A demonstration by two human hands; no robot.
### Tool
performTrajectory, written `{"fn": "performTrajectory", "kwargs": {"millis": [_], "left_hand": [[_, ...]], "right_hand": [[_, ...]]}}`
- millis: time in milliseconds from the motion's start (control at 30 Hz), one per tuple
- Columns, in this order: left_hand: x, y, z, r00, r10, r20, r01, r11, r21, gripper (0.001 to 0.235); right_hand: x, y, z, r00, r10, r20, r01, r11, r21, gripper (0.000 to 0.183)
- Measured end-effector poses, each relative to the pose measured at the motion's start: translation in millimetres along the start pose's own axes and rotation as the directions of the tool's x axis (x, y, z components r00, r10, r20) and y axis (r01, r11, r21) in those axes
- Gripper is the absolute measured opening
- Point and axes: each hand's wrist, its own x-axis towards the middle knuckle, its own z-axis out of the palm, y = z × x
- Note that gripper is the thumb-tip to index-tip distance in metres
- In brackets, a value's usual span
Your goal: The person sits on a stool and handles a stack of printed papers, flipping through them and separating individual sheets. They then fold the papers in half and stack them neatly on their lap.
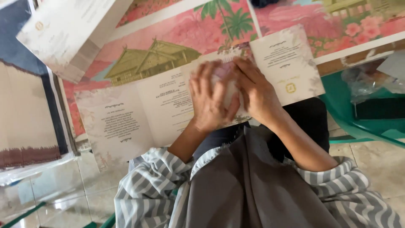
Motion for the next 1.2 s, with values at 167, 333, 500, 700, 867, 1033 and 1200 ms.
{"fn": "performTrajectory", "kwargs": {"millis": [167, 333, 500, 700, 867, 1033, 1200], "left_hand": [[-2, 7, 10, 0.925, 0.216, 0.314, -0.300, 0.921, 0.250, 0.045], [14, 30, 2, 0.893, 0.130, 0.432, -0.248, 0.941, 0.229, 0.051], [11, 27, -6, 0.881, 0.100, 0.463, -0.246, 0.932, 0.266, 0.051], [9, 22, -6, 0.867, 0.043, 0.496, -0.196, 0.945, 0.261, 0.049], [14, 24, -11, 0.881, 0.113, 0.459, -0.271, 0.917, 0.294, 0.050], [11, 17, -11, 0.855, 0.074, 0.514, -0.230, 0.941, 0.248, 0.050], [-1, -10, 9, 0.773, -0.530, 0.348, 0.598, 0.427, -0.678, 0.031]], "right_hand": [[-44, 67, -18, 0.935, 0.162, -0.314, -0.256, 0.924, -0.284, 0.074], [-55, 70, -21, 0.924, 0.242, -0.295, -0.327, 0.901, -0.286, 0.066], [-52, 74, -28, 0.925, 0.229, -0.304, -0.312, 0.914, -0.258, 0.061], [-44, 91, -86, 0.927, 0.360, -0.102, -0.360, 0.933, 0.013, 0.014], [-9, 75, -85, 0.899, 0.397, 0.185, -0.387, 0.518, 0.763, 0.022], [2, 34, -33, 0.927, 0.375, 0.024, -0.300, 0.701, 0.647, 0.013], [13, 13, -8, 0.973, 0.195, -0.121, -0.141, 0.923, 0.357, 0.019]]}}
